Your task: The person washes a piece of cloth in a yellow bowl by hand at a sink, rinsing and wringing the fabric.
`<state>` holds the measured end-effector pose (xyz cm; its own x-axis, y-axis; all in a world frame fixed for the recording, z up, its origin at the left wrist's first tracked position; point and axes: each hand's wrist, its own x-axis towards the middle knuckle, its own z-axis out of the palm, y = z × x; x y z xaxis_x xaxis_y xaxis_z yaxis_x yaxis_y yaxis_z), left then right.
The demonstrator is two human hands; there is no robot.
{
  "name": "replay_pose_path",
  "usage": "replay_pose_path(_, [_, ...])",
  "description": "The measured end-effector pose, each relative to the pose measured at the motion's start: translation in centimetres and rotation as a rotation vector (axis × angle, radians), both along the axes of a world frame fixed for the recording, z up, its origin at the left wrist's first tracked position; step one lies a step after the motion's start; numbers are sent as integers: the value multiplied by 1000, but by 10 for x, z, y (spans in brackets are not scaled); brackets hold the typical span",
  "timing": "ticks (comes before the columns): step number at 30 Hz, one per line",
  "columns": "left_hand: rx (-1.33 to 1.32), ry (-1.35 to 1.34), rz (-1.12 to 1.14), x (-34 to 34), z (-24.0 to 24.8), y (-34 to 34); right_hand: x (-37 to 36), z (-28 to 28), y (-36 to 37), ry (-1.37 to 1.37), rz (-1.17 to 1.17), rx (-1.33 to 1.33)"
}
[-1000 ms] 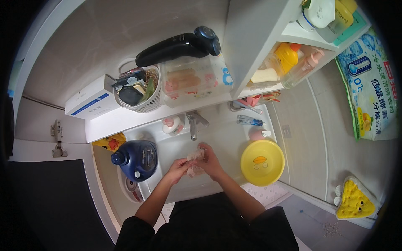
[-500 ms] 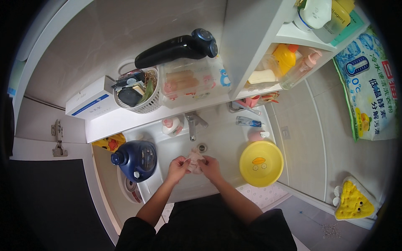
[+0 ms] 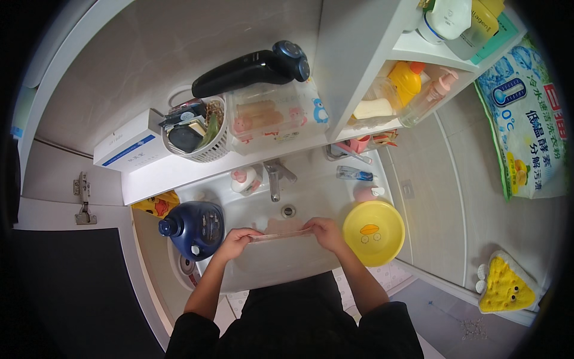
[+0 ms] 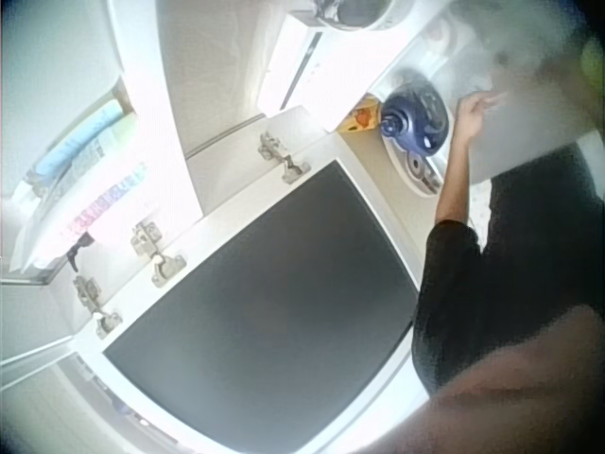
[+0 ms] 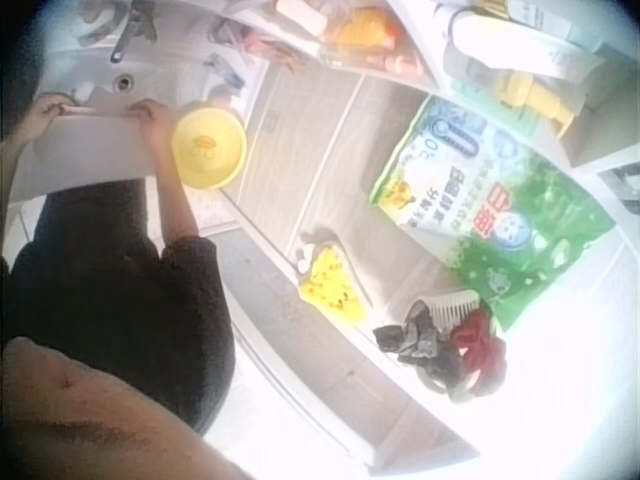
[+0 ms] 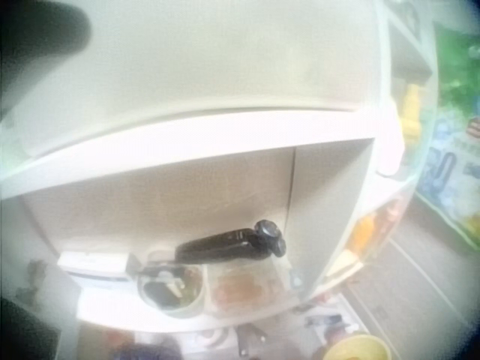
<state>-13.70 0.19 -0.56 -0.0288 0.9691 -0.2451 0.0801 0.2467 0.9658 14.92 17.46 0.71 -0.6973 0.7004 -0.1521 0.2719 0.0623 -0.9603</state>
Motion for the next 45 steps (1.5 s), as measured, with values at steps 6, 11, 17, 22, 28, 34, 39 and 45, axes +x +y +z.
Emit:
replay_pose_path(6, [-180,-407,-87,12,36,20,-15,3,-3,30,-52,-658])
replay_pose_path(11, [-162,259,-151,25,38,24,-24,26,-5,-212,304,88])
replay_pose_path(17, [134,402,265,42,15,23,-39,8,-24,-232,-74,-283])
replay_pose_path(22, [236,650,456,114,48,43,-80,-14,-57,-207,-475,-551])
replay_pose_path(28, [146,763,563,94,15,58,-108,-16,-75,211,-610,-1222])
replay_pose_path(34, [372,741,399,99,18,48,-99,-11,-66,359,-416,-1489])
replay_pose_path(39, [205,804,534,80,14,58,-111,15,-77,122,-524,-1080])
replay_pose_path(45, [301,780,436,82,13,57,-103,8,-73,185,-401,-1167])
